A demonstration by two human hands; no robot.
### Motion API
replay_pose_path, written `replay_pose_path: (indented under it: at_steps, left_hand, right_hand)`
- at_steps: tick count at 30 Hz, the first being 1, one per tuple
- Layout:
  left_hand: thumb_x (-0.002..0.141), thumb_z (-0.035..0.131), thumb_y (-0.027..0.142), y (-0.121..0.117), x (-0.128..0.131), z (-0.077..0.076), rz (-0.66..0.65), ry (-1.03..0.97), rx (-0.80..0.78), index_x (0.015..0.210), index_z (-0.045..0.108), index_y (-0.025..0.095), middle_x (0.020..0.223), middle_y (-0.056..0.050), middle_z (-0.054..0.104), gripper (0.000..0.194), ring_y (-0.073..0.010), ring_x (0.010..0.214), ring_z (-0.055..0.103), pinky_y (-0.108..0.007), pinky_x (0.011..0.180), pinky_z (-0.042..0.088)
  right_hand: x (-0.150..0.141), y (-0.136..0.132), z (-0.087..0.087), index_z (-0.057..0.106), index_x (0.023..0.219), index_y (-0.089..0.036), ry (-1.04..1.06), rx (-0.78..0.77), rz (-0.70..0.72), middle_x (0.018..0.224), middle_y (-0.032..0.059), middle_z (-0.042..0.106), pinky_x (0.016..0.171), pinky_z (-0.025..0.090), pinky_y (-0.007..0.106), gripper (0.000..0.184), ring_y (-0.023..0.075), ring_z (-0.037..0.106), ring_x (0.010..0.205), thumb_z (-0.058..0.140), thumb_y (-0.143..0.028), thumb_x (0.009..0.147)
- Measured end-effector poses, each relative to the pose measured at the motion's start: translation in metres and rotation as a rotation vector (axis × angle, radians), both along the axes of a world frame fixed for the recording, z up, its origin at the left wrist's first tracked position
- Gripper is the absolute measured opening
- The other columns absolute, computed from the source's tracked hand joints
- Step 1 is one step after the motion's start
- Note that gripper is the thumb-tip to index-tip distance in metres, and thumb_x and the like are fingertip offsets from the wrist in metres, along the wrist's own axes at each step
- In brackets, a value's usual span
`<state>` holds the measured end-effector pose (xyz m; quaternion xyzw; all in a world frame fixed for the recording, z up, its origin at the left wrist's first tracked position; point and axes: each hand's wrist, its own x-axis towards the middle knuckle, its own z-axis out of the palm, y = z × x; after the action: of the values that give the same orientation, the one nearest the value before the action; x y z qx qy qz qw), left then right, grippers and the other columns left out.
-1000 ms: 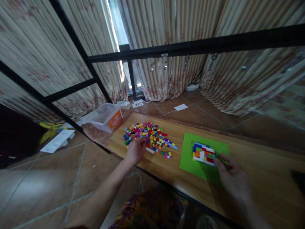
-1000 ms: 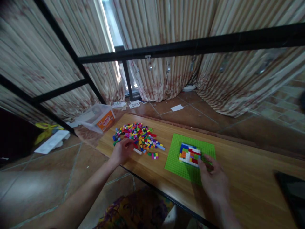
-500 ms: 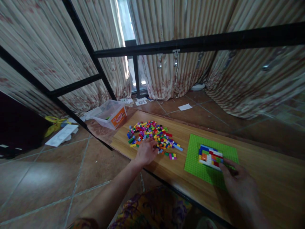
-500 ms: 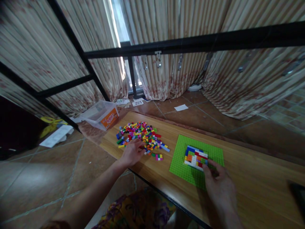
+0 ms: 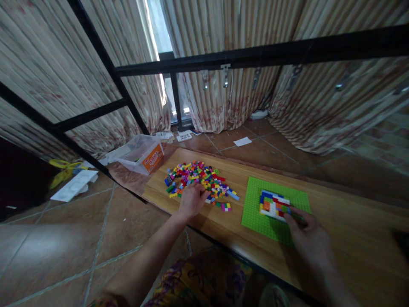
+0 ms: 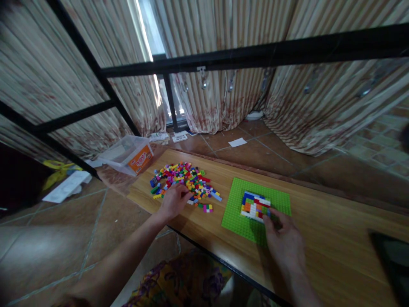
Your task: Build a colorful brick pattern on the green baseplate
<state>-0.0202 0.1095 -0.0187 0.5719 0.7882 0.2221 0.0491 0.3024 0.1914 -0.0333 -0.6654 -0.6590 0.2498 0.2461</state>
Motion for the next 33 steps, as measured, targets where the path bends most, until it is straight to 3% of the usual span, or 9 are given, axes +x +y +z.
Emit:
replay_pose_path:
  at_steps: [3, 10, 23, 28, 33]
  left_hand:
    - [0.086, 0.059, 0.025, -0.002, -0.002, 0.003, 0.026, 0.010, 0.016, 0.080, 0.063, 0.018, 0.086, -0.005, 0.063, 0.010, -0.0193, 0.086, 0.059, -0.030, 0.079, 0.044]
    - [0.080, 0.054, 0.009, -0.002, -0.003, 0.008, -0.209, 0.004, -0.033, 0.084, 0.068, 0.020, 0.092, -0.005, 0.065, 0.018, -0.0196, 0.091, 0.059, -0.032, 0.086, 0.045]
    - [0.086, 0.056, 0.017, 0.016, -0.015, 0.012, -0.386, 0.091, -0.141, 0.081, 0.066, 0.020, 0.088, -0.004, 0.065, 0.012, -0.0187, 0.088, 0.060, -0.029, 0.082, 0.046]
    - [0.087, 0.053, 0.016, 0.013, -0.014, 0.011, -0.382, 0.152, -0.116, 0.084, 0.062, 0.017, 0.093, -0.006, 0.064, 0.010, -0.0206, 0.092, 0.060, -0.032, 0.085, 0.045]
    - [0.089, 0.051, 0.018, 0.007, 0.005, 0.024, -0.287, -0.020, -0.057, 0.092, 0.059, 0.019, 0.088, -0.004, 0.066, 0.009, -0.0182, 0.082, 0.062, -0.029, 0.076, 0.046]
  right_hand:
    - [-0.001, -0.001, 0.002, 0.067, 0.112, -0.017, -0.003, 0.012, 0.005, 0.097, 0.0125, 0.066, 0.073, 0.048, 0.040, 0.058, 0.0258, 0.062, 0.076, 0.047, -0.058, 0.076]
    - [0.000, -0.001, -0.001, 0.068, 0.109, -0.016, -0.024, 0.075, 0.031, 0.099, 0.0132, 0.067, 0.074, 0.049, 0.040, 0.056, 0.0262, 0.063, 0.080, 0.046, -0.057, 0.078]
    - [0.000, -0.002, -0.004, 0.067, 0.110, -0.018, -0.010, 0.046, 0.054, 0.101, 0.0124, 0.069, 0.070, 0.048, 0.038, 0.054, 0.0226, 0.062, 0.068, 0.046, -0.056, 0.079]
    - [-0.003, -0.002, -0.001, 0.067, 0.109, -0.017, -0.006, 0.064, 0.052, 0.103, 0.0131, 0.069, 0.074, 0.048, 0.038, 0.051, 0.0231, 0.063, 0.073, 0.046, -0.053, 0.080]
    - [-0.005, -0.002, 0.001, 0.068, 0.105, -0.016, 0.028, 0.104, 0.058, 0.104, 0.0133, 0.067, 0.080, 0.048, 0.039, 0.048, 0.0249, 0.063, 0.085, 0.046, -0.050, 0.080]
